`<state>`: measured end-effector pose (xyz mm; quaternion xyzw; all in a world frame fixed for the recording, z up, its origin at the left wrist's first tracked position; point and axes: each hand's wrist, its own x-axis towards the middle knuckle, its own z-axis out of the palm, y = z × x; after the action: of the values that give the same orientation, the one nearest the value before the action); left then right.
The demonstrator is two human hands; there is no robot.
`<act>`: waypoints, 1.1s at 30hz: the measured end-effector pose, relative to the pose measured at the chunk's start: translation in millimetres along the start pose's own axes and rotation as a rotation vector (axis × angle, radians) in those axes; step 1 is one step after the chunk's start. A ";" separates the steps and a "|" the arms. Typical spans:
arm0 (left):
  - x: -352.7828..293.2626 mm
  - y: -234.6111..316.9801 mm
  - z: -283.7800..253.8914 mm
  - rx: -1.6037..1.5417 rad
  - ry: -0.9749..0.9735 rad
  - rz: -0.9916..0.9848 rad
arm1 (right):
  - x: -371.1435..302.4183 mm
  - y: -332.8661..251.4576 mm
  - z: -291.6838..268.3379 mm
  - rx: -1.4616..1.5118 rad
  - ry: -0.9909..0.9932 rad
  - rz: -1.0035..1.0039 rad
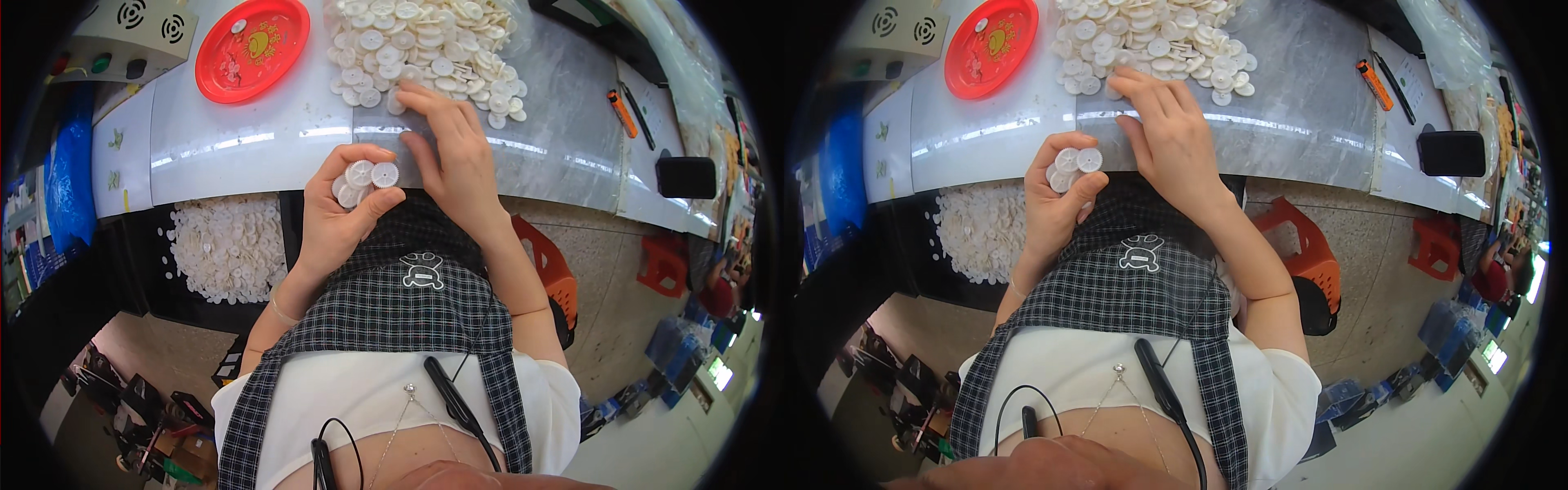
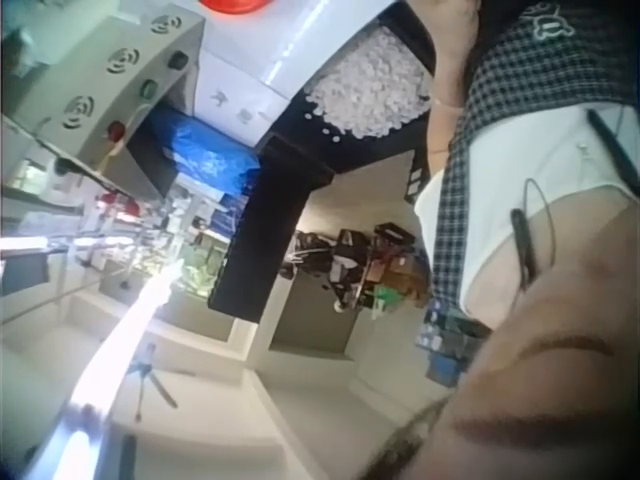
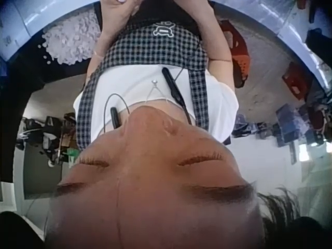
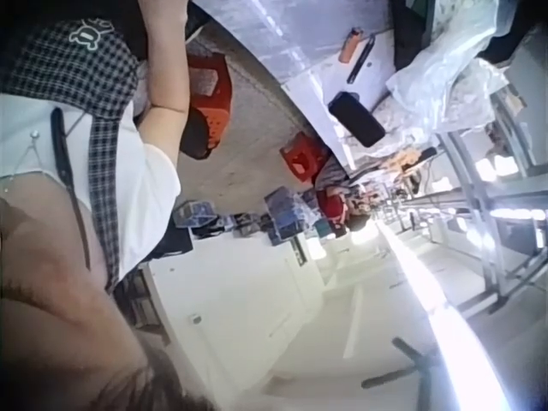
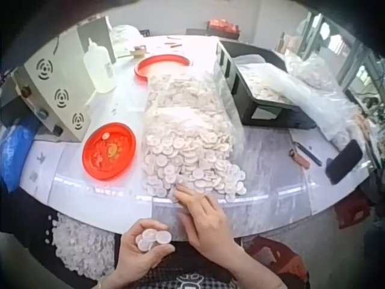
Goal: Assembling small white plastic circular parts by hand at a workbench.
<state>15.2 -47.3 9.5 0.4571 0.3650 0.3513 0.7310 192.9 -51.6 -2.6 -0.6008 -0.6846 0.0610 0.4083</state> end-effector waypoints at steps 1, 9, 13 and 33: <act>0.1 -0.5 0.3 0.000 0.000 0.000 | -1.2 0.0 1.1 0.000 0.000 0.000; 1.2 -1.0 -0.2 -0.031 -0.009 0.014 | -12.2 6.3 7.4 0.092 0.051 0.086; 1.8 -2.9 -2.3 -0.130 -0.030 -0.012 | -13.5 7.6 8.6 0.137 0.093 0.113; -73.7 -22.8 -144.1 0.726 0.939 0.474 | -10.4 2.7 1.7 0.205 0.033 0.224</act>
<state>-139.7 -58.1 -41.4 0.5414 0.6311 0.5205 0.1942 193.3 -59.2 -10.3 -0.6297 -0.5965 0.1656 0.4693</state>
